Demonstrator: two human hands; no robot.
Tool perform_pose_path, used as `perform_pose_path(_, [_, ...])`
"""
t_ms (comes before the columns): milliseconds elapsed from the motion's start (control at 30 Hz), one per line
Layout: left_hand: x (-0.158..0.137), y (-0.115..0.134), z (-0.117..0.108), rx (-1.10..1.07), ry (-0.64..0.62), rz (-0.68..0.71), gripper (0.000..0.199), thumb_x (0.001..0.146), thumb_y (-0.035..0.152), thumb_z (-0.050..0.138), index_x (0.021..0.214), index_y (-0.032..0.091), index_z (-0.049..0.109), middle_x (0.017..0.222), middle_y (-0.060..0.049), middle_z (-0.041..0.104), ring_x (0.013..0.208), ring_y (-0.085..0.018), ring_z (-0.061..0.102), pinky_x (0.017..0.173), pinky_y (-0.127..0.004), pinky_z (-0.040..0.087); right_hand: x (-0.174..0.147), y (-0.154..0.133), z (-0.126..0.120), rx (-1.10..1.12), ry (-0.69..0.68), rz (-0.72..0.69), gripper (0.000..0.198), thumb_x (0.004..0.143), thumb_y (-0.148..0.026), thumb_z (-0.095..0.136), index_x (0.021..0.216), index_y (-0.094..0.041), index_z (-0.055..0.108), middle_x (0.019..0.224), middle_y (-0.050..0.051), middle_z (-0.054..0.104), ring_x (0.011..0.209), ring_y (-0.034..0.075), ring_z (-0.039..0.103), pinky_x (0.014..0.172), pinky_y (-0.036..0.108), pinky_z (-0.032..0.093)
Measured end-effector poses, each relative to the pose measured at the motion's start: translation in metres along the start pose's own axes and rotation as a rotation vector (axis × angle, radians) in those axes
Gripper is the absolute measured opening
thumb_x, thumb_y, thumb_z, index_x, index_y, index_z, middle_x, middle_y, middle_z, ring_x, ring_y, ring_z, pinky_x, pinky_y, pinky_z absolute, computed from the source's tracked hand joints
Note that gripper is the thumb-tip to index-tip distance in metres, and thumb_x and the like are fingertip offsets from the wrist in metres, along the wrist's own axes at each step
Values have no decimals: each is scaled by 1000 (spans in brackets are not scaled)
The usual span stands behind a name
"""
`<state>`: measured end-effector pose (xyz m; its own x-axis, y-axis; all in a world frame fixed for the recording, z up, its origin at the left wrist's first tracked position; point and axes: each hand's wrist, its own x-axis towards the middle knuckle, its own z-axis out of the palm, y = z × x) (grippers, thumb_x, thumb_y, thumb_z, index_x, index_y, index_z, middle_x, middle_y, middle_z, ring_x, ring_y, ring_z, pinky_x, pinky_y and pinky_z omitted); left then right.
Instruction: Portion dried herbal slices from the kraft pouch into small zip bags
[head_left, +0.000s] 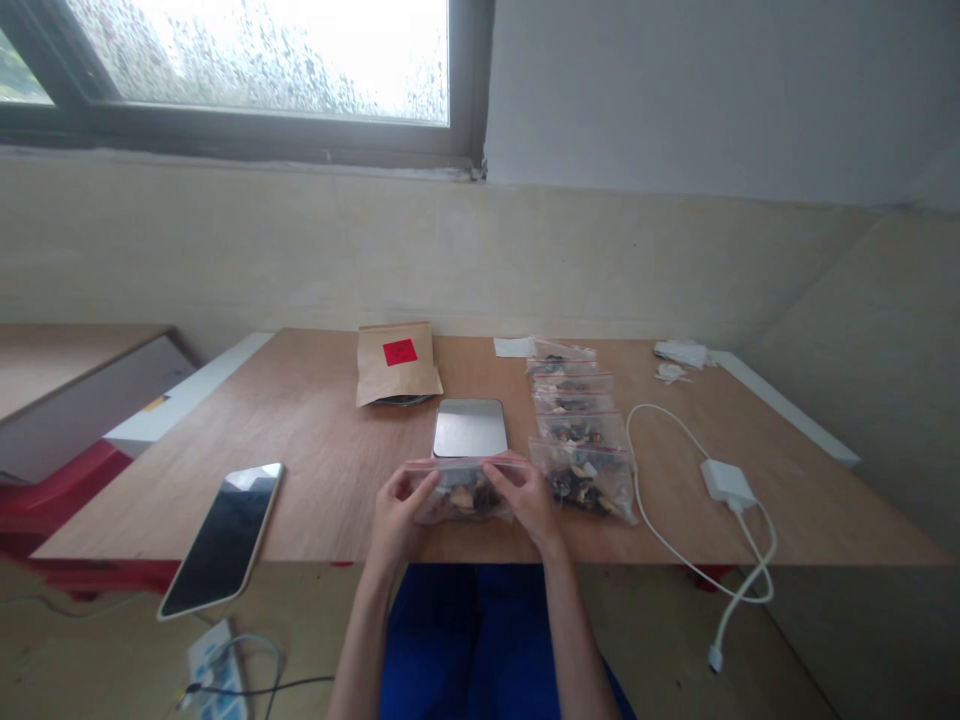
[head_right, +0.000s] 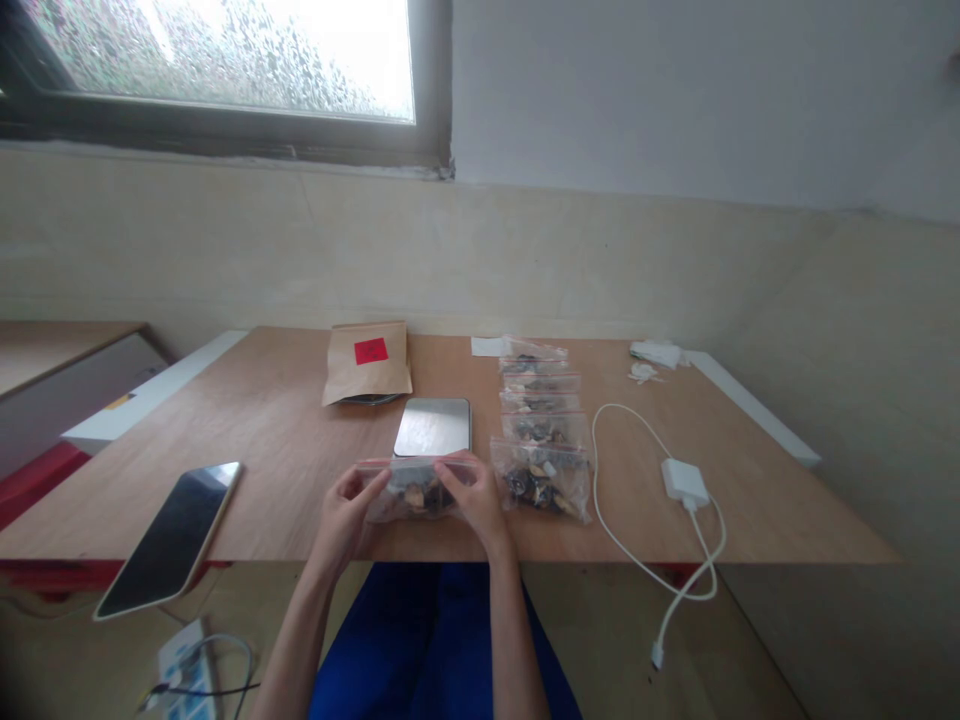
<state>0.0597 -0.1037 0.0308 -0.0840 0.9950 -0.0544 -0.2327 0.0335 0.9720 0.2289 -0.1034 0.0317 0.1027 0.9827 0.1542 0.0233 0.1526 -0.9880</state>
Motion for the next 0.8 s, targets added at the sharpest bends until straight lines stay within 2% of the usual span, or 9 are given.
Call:
perform_pose_path(167, [4, -9, -4, -61, -3, -74, 36, 57, 39, 75, 79, 10, 70, 79, -9, 70, 75, -20, 65, 70, -30, 53, 0, 4, -1, -40, 1, -26, 23, 73, -40, 65, 77, -17, 67, 80, 5, 71, 78, 19, 66, 74, 30, 52])
perform_pose_path(300, [3, -7, 0, -75, 24, -34, 34, 56, 38, 76, 76, 11, 70, 79, -9, 70, 75, -20, 65, 69, -30, 54, -1, -1, 2, -44, 21, -14, 21, 71, -39, 66, 73, -17, 66, 75, 4, 69, 74, 18, 65, 71, 29, 52])
perform_pose_path(567, [-4, 6, 5, 39, 103, 48, 27, 59, 36, 74, 71, 13, 68, 69, -5, 68, 67, -18, 65, 62, -27, 53, -1, -2, 7, -12, 29, -38, 20, 72, -38, 65, 70, -17, 64, 72, 3, 67, 71, 17, 65, 68, 27, 52])
perform_pose_path(800, [-3, 4, 4, 49, 103, 59, 27, 60, 37, 73, 74, 13, 70, 73, -6, 70, 71, -19, 65, 65, -27, 53, -2, -4, 6, -21, 27, -26, 20, 72, -38, 65, 70, -18, 63, 71, 2, 67, 71, 17, 64, 67, 26, 52])
